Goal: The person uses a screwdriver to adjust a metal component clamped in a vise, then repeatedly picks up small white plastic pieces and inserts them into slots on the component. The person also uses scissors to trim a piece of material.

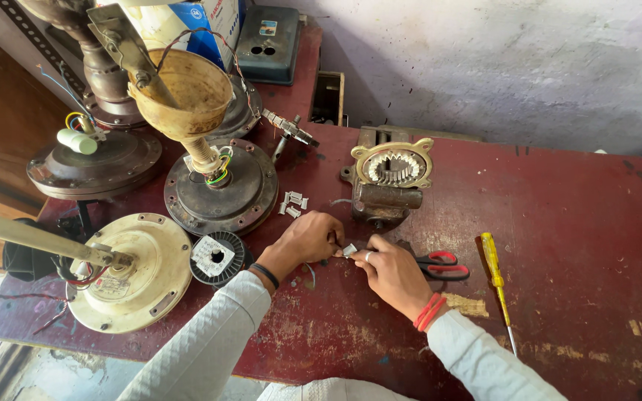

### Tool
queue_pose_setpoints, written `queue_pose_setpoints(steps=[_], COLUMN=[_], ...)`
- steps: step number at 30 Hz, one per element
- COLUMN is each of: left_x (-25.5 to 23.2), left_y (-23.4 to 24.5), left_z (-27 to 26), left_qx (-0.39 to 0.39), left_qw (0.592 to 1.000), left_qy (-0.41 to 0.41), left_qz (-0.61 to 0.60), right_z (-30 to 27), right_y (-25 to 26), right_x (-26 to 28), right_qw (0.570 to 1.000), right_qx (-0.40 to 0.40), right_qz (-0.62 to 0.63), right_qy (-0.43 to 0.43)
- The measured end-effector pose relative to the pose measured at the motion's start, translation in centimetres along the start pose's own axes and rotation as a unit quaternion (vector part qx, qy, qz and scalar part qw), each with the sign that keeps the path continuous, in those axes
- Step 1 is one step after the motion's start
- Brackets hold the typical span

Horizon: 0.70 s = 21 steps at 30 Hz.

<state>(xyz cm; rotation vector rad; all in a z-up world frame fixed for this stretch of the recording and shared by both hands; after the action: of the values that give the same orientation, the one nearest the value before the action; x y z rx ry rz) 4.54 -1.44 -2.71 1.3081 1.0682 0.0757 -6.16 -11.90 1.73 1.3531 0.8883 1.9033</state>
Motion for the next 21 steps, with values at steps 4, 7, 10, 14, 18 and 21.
queue_pose_setpoints(steps=[4, 7, 10, 14, 18, 21], left_x=[0.5, 0.7, 0.7, 0.7, 1.3, 1.7], left_y=[-0.3, -0.6, -0.9, -1.0, -1.5, -1.5], left_z=[0.6, 1.0, 1.3, 1.6, 1.9, 2.2], left_qx=[0.028, 0.038, 0.023, 0.013, 0.030, 0.046], left_qw=[0.999, 0.998, 0.995, 0.995, 0.993, 0.992], left_qy=[0.027, 0.053, 0.075, 0.075, 0.097, 0.115], left_qz=[0.019, 0.023, 0.055, 0.063, 0.053, 0.033], right_z=[0.3, 0.4, 0.5, 0.8, 0.7, 0.8], right_y=[-0.3, -1.0, -1.3, -1.2, -1.4, -1.2], right_x=[-0.2, -1.5, -1.9, -2.1, -2.3, -2.2], right_qw=[0.999, 0.995, 0.995, 0.996, 0.995, 0.996], right_qx=[0.028, 0.066, 0.067, 0.062, 0.068, 0.067], right_qz=[-0.027, -0.020, -0.025, -0.014, -0.014, -0.009], right_qy=[-0.007, -0.071, -0.074, -0.060, -0.071, -0.066])
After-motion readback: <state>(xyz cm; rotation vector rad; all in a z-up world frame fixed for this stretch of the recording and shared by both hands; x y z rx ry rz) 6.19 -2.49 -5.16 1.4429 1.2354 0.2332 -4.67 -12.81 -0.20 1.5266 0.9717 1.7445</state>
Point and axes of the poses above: each hand's wrist, its own z-axis towards the middle knuckle, its own y-axis out of the back of the hand, x = y × z, the point moved 8 cm from there along z, towards the middle knuckle, and after that the axes turned 4 degrees about z, right-handed, at the moved point
